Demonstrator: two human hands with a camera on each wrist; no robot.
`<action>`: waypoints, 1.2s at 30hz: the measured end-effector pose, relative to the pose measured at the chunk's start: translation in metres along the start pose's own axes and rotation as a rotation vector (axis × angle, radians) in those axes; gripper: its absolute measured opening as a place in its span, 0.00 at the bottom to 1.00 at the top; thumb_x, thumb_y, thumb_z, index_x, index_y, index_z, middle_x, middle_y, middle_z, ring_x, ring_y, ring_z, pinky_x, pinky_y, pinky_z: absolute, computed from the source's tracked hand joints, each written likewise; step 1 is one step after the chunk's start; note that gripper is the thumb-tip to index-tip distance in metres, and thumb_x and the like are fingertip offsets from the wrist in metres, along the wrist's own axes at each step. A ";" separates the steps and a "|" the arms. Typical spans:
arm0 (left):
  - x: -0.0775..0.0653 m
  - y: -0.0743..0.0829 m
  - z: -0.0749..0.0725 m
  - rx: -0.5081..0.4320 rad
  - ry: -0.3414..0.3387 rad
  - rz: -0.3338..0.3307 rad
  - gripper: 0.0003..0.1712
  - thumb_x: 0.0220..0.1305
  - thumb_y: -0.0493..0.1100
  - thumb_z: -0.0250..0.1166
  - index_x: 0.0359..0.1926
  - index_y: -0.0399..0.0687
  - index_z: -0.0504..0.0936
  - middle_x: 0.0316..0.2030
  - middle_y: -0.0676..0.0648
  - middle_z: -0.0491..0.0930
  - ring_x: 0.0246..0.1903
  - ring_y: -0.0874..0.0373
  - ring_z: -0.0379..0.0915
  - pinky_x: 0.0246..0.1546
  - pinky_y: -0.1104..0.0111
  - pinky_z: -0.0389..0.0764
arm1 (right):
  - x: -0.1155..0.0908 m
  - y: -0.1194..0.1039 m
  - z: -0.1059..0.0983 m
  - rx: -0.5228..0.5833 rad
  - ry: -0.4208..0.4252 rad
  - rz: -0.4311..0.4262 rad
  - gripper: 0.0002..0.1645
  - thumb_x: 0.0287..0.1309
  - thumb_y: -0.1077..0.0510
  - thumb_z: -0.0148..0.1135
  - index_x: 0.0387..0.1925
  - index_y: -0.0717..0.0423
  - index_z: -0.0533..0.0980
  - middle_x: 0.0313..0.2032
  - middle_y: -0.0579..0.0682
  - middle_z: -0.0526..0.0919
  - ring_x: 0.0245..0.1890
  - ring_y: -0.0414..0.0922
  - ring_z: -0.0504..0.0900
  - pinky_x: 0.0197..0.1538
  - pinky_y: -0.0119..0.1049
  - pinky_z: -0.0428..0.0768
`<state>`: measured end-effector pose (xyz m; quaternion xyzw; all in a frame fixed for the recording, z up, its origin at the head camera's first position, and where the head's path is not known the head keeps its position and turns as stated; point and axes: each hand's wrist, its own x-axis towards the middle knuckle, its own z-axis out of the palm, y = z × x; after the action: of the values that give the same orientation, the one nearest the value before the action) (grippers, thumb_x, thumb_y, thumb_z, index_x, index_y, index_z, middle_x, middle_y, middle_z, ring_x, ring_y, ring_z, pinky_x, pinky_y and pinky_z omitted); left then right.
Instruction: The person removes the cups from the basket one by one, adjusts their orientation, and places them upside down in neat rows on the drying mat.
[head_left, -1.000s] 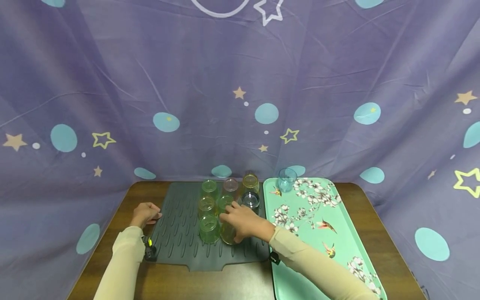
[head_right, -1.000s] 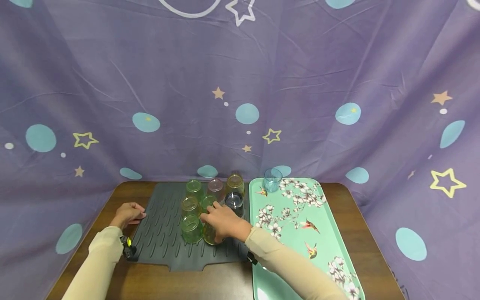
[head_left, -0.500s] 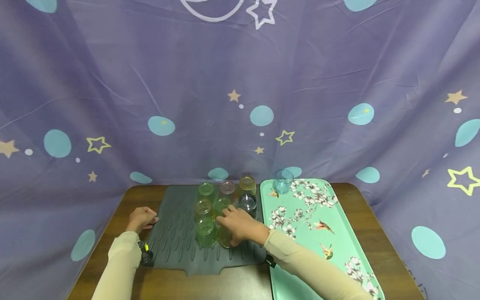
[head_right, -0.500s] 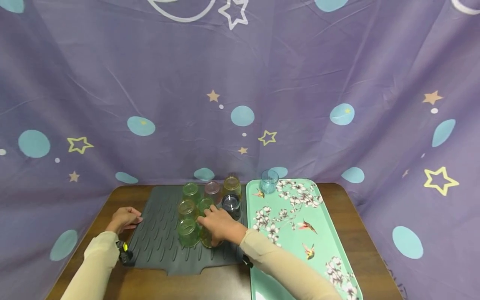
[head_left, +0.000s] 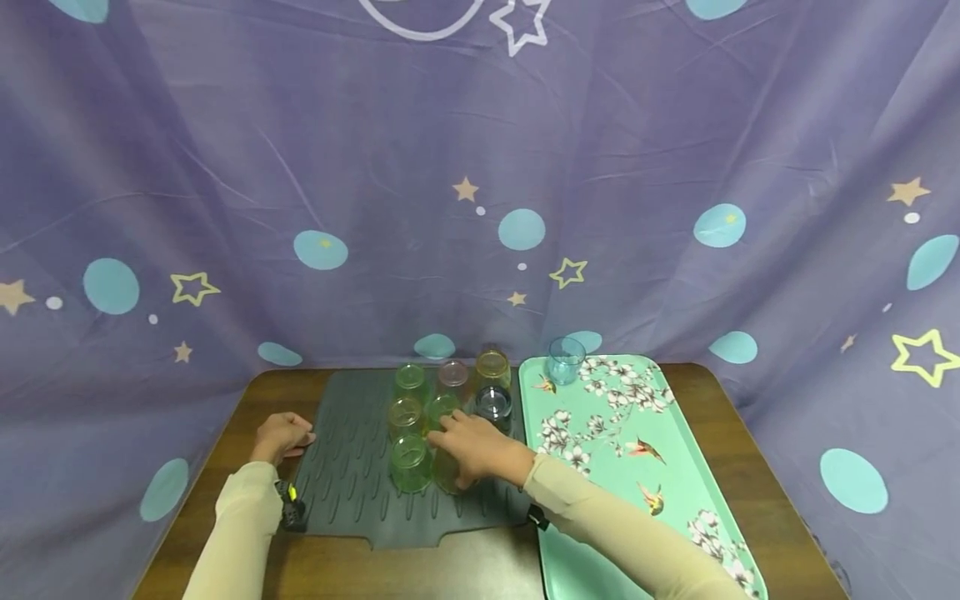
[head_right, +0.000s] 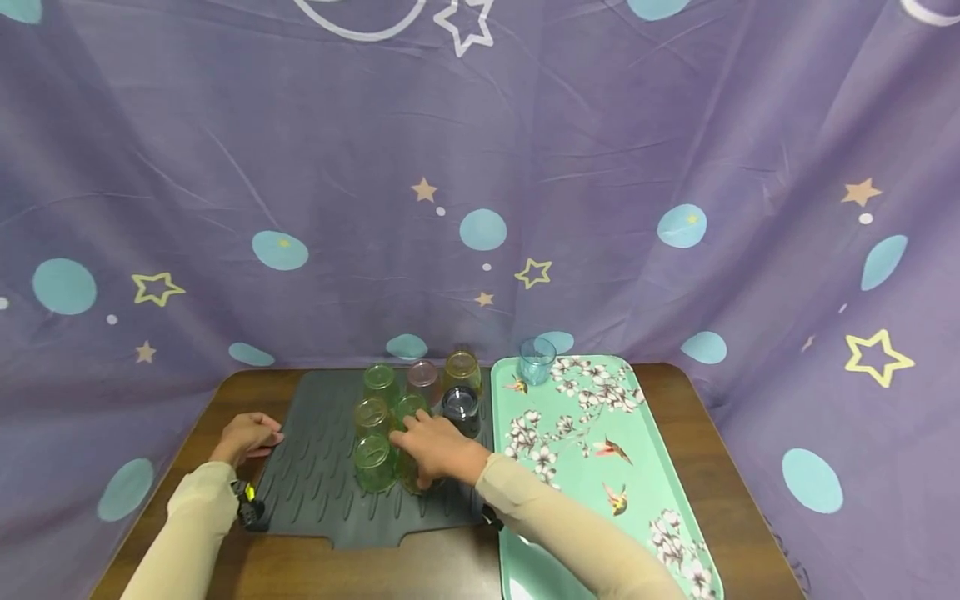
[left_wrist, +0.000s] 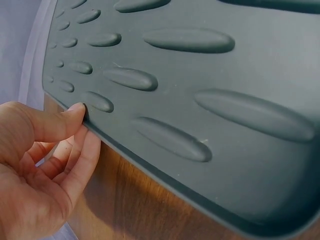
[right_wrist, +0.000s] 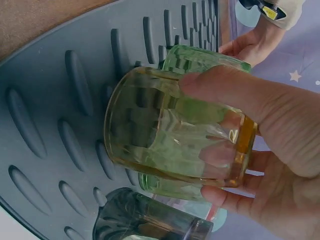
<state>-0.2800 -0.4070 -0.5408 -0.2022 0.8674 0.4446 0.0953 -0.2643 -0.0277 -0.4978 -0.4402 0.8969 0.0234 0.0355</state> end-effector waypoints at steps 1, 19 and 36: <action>0.001 0.000 0.000 -0.002 -0.004 0.001 0.10 0.61 0.31 0.66 0.42 0.27 0.79 0.37 0.38 0.84 0.32 0.58 0.82 0.37 0.61 0.88 | 0.000 0.000 -0.001 0.007 -0.004 0.002 0.52 0.37 0.41 0.85 0.67 0.39 0.72 0.57 0.46 0.78 0.53 0.43 0.75 0.48 0.37 0.82; 0.003 -0.001 0.000 -0.030 -0.009 0.001 0.07 0.61 0.30 0.65 0.40 0.28 0.79 0.32 0.44 0.85 0.29 0.62 0.81 0.35 0.63 0.88 | -0.019 0.050 -0.062 0.471 0.122 -0.041 0.38 0.51 0.46 0.78 0.63 0.46 0.75 0.59 0.48 0.79 0.56 0.47 0.78 0.53 0.42 0.82; 0.009 -0.007 -0.001 -0.033 -0.021 0.017 0.11 0.61 0.31 0.66 0.43 0.27 0.79 0.33 0.43 0.85 0.29 0.63 0.81 0.35 0.63 0.88 | -0.088 0.204 -0.054 1.311 0.793 0.300 0.32 0.65 0.62 0.67 0.66 0.68 0.68 0.55 0.67 0.78 0.46 0.38 0.83 0.47 0.30 0.84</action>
<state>-0.2849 -0.4141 -0.5481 -0.1919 0.8606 0.4617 0.0973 -0.3746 0.1628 -0.4340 -0.1787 0.7231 -0.6661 -0.0384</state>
